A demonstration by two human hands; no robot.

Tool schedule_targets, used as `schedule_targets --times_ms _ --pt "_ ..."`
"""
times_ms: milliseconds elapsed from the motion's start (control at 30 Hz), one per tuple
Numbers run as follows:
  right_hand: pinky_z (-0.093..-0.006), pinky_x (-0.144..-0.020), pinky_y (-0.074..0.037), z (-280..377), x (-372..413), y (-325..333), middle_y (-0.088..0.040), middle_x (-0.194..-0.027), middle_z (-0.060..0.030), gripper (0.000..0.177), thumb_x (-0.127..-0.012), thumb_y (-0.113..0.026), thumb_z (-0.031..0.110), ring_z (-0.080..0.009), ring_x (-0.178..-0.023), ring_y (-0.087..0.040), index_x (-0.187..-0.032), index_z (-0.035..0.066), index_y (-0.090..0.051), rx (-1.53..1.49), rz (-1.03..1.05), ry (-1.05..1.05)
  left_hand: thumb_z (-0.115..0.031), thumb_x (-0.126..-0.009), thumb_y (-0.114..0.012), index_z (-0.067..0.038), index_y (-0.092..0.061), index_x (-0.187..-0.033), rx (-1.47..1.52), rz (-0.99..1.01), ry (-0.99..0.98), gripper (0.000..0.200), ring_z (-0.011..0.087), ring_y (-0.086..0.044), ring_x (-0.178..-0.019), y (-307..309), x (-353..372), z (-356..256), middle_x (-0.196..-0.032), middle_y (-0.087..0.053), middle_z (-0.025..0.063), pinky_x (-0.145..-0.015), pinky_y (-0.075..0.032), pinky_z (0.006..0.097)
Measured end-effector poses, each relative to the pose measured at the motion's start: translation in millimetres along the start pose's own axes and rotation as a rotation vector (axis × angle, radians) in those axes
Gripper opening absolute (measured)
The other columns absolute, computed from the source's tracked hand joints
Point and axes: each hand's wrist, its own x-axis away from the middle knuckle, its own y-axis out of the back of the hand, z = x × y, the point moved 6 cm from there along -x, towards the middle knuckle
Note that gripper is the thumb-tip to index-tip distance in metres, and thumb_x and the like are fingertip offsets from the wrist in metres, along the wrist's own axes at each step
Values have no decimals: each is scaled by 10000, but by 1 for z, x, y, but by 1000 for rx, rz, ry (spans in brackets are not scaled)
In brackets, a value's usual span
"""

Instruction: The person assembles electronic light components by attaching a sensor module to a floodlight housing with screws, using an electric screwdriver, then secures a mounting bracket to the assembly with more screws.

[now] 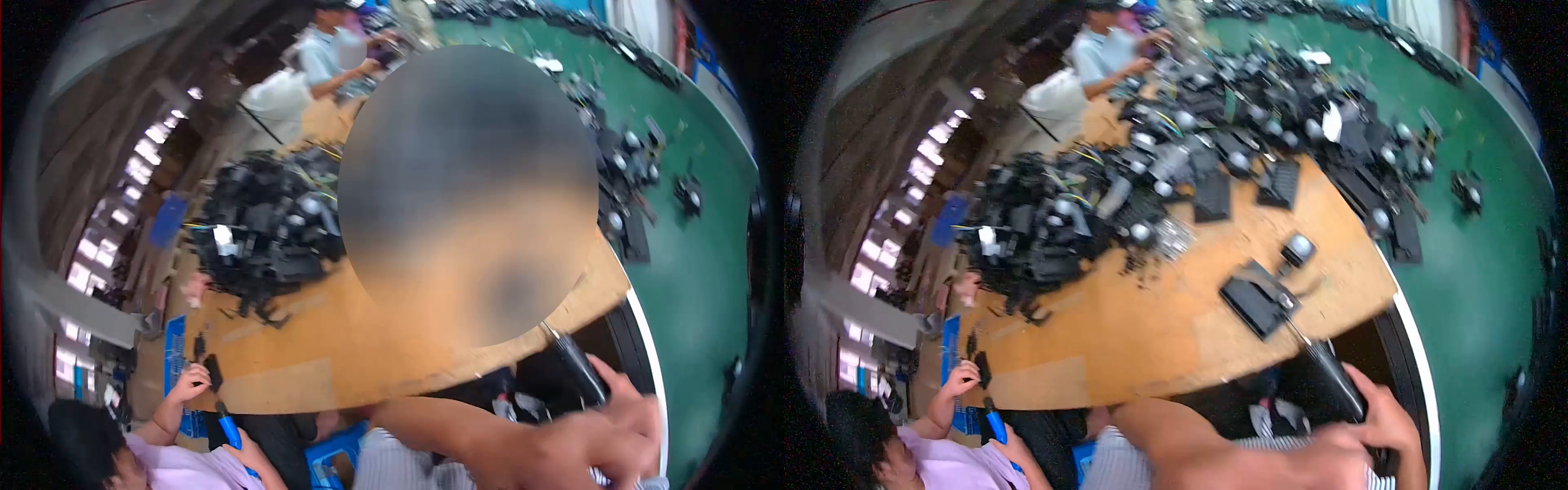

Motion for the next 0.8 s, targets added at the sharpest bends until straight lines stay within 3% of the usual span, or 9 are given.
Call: schedule_targets --times_ms 100,133,167,200,267,367,467,600,800 --pt "-310 -696 -497 -23 19 2 -627 -867 -167 848 -628 -638 43 -184 -717 -626 -1400 30 -288 -141 26 -122 -43 -821 -514 -49 -573 -709 -393 -181 -10 127 237 -522 -823 45 26 38 -819 -522 90 -786 -418 355" --pt "-307 -705 -493 -26 21 2 -622 -861 -174 848 -632 -628 32 -197 -715 -624 -1403 26 -274 -173 85 -266 32 -784 -467 -21 -586 -784 -578 -639 122 130 226 -544 -832 83 62 57 -817 -551 91 -806 -435 351" --pt "-305 -703 -488 -25 20 2 -621 -870 -184 850 -632 -632 33 -208 -715 -625 -1403 31 -273 -135 58 -196 69 -745 -420 10 -587 -898 -773 -984 482 234 230 -551 -844 112 88 69 -901 -578 109 -833 -432 360" --pt "-303 -696 -484 -25 19 3 -620 -908 -200 848 -631 -637 43 -214 -724 -626 -1401 39 -279 -120 70 -204 53 -747 -422 15 -578 -972 -834 -1103 546 277 245 -553 -876 137 116 85 -961 -583 124 -861 -422 346" --pt "-298 -698 -481 -35 16 1 -618 -950 -208 849 -631 -638 50 -218 -738 -628 -1401 46 -282 -141 64 -226 2 -793 -449 7 -581 -1016 -1448 -780 467 259 275 -544 -911 159 127 99 -1015 -586 132 -862 -421 351" --pt "-303 -712 -480 -38 16 1 -615 -977 -210 853 -628 -639 52 -231 -759 -632 -1402 47 -281 -82 47 -144 -43 -818 -495 -8 -613 -959 -1774 -523 509 187 304 -529 -938 163 115 119 -1016 -584 128 -845 -426 368" --pt "-309 -727 -478 -36 14 4 -613 -988 -208 856 -625 -638 49 -238 -773 -632 -1402 43 -280 -44 58 -114 -89 -825 -534 -11 -633 -898 -1525 -456 626 146 311 -515 -927 164 121 134 -981 -572 123 -822 -421 390" --pt "-321 -766 -472 -32 15 4 -601 -1046 -232 856 -622 -641 52 -281 -837 -638 -1399 38 -283 -61 50 -135 -125 -893 -491 -32 -642 -867 -1619 -470 578 179 301 -514 -835 158 120 137 -863 -550 123 -757 -403 401" --pt "-339 -822 -464 -23 21 6 -582 -1097 -260 853 -621 -652 52 -335 -929 -630 -1393 34 -289 -10 70 -182 -117 -878 -501 -54 -643 -844 -1673 -395 580 159 291 -494 -814 150 116 138 -834 -528 107 -744 -395 398"
